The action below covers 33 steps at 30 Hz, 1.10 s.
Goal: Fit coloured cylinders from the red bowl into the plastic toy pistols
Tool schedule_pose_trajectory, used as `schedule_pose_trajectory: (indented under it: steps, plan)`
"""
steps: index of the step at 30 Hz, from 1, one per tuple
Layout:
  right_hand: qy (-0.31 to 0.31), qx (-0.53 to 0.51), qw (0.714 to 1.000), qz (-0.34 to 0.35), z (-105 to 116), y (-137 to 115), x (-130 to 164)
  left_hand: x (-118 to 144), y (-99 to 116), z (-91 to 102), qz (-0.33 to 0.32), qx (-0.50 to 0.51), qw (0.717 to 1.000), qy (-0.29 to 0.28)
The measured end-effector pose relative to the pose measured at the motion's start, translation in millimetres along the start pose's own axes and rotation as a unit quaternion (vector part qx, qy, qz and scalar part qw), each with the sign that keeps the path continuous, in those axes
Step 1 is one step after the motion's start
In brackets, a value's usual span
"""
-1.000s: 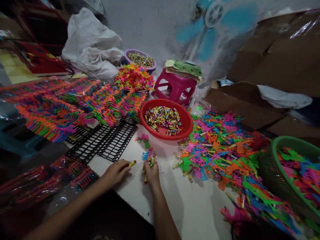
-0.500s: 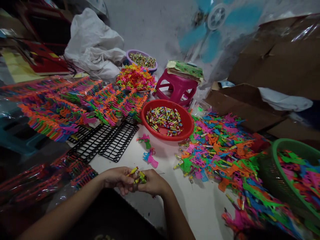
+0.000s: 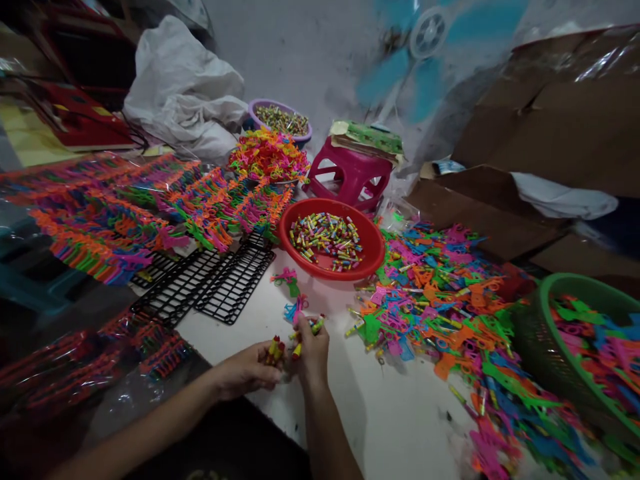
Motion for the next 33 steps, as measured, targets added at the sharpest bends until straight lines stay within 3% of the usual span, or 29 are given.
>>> schedule_pose_trajectory:
  steps: [2, 4, 8, 10, 12, 15, 17, 20, 23, 27, 33]
  plan:
    - [0.021, -0.060, 0.997, -0.046, -7, 13, 2, -3, 5, 7.5, -0.100, -0.094, 0.984, 0.111]
    - [0.015, -0.111, 0.989, -0.097, -16, 25, 4, 0, 13, 9.9, -0.183, -0.220, 0.940, 0.186]
    - [-0.013, -0.148, 0.978, -0.144, -29, 36, 11, 13, 31, -3.7, -0.283, -0.422, 0.843, 0.177]
    - [-0.019, -0.142, 0.981, -0.134, -30, 37, 12, 21, 41, -4.1, -0.303, -0.435, 0.828, 0.183]
    - [-0.005, -0.128, 0.988, -0.087, -25, 32, 10, 26, 49, 7.6, -0.296, -0.371, 0.848, 0.236]
    - [0.004, -0.055, 0.998, -0.009, -15, 22, 6, 21, 42, 32.1, -0.213, -0.150, 0.921, 0.288]
    - [-0.034, -0.002, 0.999, -0.002, -18, 20, 4, 9, 26, 34.0, -0.141, 0.013, 0.961, 0.239]
    - [-0.080, 0.045, 0.996, 0.002, -23, 20, 5, -5, 8, 20.7, -0.082, 0.144, 0.978, 0.127]
    - [-0.093, 0.080, 0.992, 0.011, -27, 17, 7, -7, -4, 15.6, -0.061, 0.160, 0.981, 0.087]
    - [-0.168, 0.064, 0.983, -0.024, -35, 13, 12, -6, -11, 17.5, -0.026, 0.143, 0.986, 0.076]
    - [-0.274, 0.105, 0.956, 0.004, -27, -8, 16, 1, 0, 16.6, 0.004, 0.113, 0.993, 0.045]
Point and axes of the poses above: each hand's wrist, its own x-axis away from the middle knuckle, its own z-axis out of the back of the hand, y = z × x, the point moved 7 cm from there along -x, towards the middle knuckle, and after that the axes turned 8 degrees about -y, right-handed, at the moved point
